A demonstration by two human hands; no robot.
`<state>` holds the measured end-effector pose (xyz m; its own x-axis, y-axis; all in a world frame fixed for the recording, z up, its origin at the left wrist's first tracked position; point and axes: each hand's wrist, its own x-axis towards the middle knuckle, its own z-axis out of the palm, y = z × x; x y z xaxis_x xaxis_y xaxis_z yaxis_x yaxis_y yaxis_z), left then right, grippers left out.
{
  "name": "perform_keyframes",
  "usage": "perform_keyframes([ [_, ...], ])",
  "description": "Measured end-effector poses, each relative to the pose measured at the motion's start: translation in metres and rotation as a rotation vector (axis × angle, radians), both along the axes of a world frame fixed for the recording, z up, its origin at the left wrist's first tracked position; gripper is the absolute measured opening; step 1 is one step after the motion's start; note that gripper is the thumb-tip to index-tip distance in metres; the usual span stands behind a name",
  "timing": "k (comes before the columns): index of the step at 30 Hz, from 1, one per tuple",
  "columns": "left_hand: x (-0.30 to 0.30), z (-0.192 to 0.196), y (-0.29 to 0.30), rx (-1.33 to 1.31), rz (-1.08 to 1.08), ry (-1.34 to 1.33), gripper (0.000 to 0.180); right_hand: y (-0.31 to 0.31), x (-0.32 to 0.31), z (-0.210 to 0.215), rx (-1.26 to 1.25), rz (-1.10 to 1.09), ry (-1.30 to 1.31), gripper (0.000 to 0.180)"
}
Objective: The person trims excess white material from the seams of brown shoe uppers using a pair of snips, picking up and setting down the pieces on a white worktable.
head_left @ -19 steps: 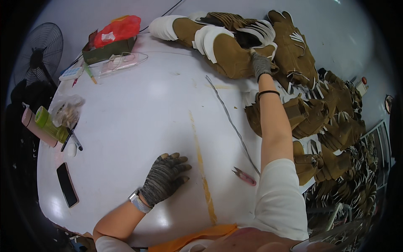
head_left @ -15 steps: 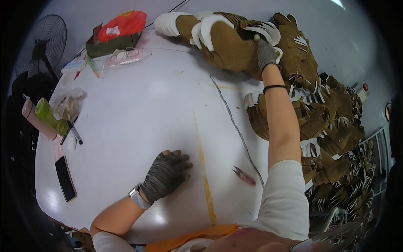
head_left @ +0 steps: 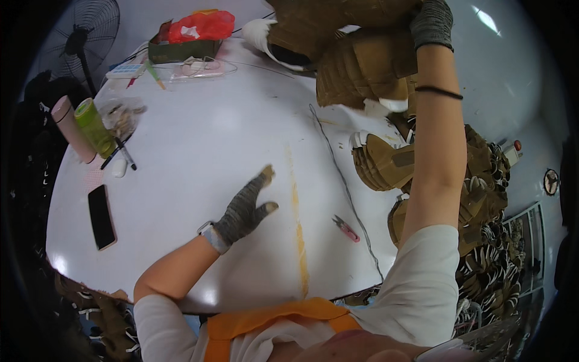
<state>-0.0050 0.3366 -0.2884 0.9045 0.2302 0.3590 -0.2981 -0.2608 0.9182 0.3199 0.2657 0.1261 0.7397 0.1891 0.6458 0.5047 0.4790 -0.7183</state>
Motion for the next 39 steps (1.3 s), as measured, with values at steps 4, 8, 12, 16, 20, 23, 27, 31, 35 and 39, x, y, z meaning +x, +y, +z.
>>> perform_keyframes([
  [4, -0.034, 0.043, 0.018, 0.229, 0.498, -0.357, 0.082, 0.012, -0.177, -0.099, -0.396, 0.036, -0.303, 0.031],
  [8, -0.070, 0.098, 0.067, -0.718, 0.450, -0.317, 0.090, -0.013, -0.209, -0.297, -0.882, -0.754, -1.414, 0.038],
  [12, -0.097, 0.039, 0.077, -0.888, 0.665, -0.093, 0.082, -0.026, -0.285, -0.362, -0.905, 0.075, -0.416, 0.048],
  [16, -0.100, 0.015, 0.064, -0.788, 0.785, -0.219, 0.088, -0.041, -0.318, -0.370, -0.677, 0.211, -0.004, 0.048],
  [20, -0.093, 0.040, 0.052, -0.866, 0.855, -0.145, 0.083, -0.058, -0.343, -0.380, -0.959, 0.072, -0.378, 0.034],
  [23, -0.082, 0.024, 0.069, -0.727, 0.938, -0.211, 0.084, -0.065, -0.370, -0.383, -0.771, 0.050, -0.493, 0.019],
  [27, -0.070, -0.009, 0.151, -0.339, 0.733, -0.173, 0.098, -0.073, -0.395, -0.356, -1.234, 0.513, -0.615, 0.032],
  [31, -0.072, 0.021, 0.143, 0.096, 1.244, -0.150, 0.088, -0.108, -0.441, -0.288, -1.484, 0.954, -1.097, 0.020],
  [35, -0.063, 0.009, 0.148, 0.233, 1.385, -0.190, 0.074, -0.158, -0.456, -0.249, -1.221, 0.914, -1.445, 0.017],
  [39, -0.094, 0.042, 0.098, -0.054, 1.132, -0.287, 0.067, -0.185, -0.444, -0.248, -1.116, 0.914, -1.435, 0.017],
])
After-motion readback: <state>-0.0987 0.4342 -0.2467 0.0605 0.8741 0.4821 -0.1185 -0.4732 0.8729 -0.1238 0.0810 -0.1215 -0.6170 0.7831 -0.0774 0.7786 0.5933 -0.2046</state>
